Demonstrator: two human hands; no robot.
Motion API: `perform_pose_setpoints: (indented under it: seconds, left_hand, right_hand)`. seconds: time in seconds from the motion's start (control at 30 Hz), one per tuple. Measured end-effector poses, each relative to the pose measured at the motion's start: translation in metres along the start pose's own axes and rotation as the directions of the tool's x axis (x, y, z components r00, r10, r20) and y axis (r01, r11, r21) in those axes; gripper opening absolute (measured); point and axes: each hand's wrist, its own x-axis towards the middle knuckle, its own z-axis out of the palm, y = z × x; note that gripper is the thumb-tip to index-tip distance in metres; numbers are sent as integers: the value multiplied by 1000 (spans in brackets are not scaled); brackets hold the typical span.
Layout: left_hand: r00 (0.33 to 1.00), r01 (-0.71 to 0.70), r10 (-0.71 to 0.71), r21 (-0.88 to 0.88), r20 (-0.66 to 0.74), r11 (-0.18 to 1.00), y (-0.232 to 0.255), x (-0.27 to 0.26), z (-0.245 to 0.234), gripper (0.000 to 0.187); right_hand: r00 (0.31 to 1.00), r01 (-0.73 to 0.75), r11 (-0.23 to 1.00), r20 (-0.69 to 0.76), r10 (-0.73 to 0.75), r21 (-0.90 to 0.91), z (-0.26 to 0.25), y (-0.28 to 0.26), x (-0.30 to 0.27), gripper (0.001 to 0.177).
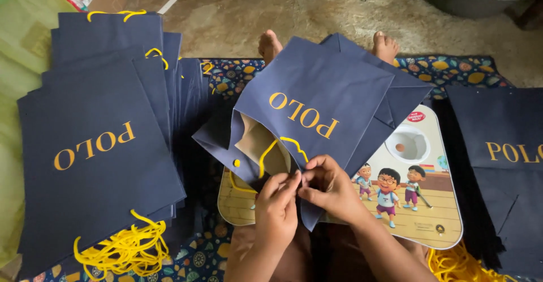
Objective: Threading yellow cord handles through the holes of blue paper shopping bags to assemble them.
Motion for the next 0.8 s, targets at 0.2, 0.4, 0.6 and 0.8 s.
perform_pose_setpoints:
  seconds: [0.2,0.4,0.6,0.8]
  left_hand:
    - [995,82,-81,27,-57,996,-6,-4,-5,29]
    - [990,137,-133,86,-43,987,-9,0,-5,11]
    - [991,44,-65,176,113,983,-24,1,-3,11]
    - [986,10,-54,270,156,963,-34,-10,-4,15]
  right_hand:
    - [996,-7,999,-91,3,-38,0,4,0,45]
    - [997,4,1000,-80,-5,-18,-3,7,0,44]
    - [997,43,994,-62,-49,-99,3,8,-1,36]
    - [934,253,721,-33,-357,-645,30,-6,-7,27]
